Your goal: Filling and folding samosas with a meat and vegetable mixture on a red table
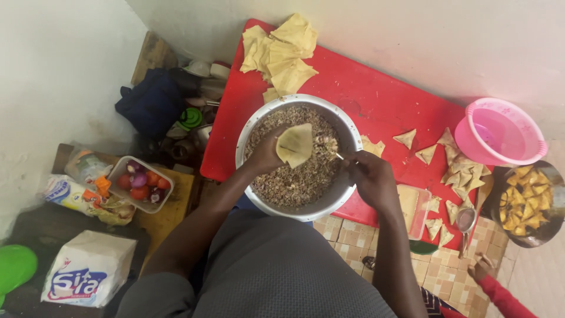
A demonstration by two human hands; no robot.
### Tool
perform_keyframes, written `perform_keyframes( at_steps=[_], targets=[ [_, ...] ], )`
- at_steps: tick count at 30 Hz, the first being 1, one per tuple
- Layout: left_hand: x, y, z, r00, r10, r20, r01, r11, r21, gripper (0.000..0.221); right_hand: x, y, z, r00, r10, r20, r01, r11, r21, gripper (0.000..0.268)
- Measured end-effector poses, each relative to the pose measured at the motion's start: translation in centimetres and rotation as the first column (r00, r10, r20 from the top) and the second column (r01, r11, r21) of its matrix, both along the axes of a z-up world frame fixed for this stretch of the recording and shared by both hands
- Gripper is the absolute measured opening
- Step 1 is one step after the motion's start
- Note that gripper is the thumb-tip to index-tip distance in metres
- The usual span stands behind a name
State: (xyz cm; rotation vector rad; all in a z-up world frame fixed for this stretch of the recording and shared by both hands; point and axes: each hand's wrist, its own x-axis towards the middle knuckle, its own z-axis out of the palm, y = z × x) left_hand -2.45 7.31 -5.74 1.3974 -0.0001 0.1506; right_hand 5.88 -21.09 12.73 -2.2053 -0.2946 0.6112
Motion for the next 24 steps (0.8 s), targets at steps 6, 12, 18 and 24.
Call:
perform_keyframes(
  at_steps=[6,12,18,24],
  targets=[
    [0.5,-3.5,3.8,0.998,-0.055,0.007,0.055,0.998,-0.04,0.065,-4.0,4.3,0.1,0.977,-0.14,0.161,0.134,0.99,0.05,0.011],
    [0.7,-2.1,5.8,0.995,-0.086,0.048,0.084,0.995,0.044,0.066,-4.1,4.5,0.9,0.946,-0.096,0.309,0.12,0.991,-0.061,0.015],
    [0.7,-2.1,5.1,0.993,-0.118,-0.003,0.118,0.991,0.064,0.062,-3.2,4.7,0.4,0.916,0.167,0.365,-0.063,0.958,-0.279,0.011],
    [0.6,-2.3,7.1,0.991,-0.137,-0.005,0.137,0.989,0.054,0.063,-2.5,4.8,0.4,0.927,0.241,0.286,-0.129,0.924,-0.36,0.018]
  ],
)
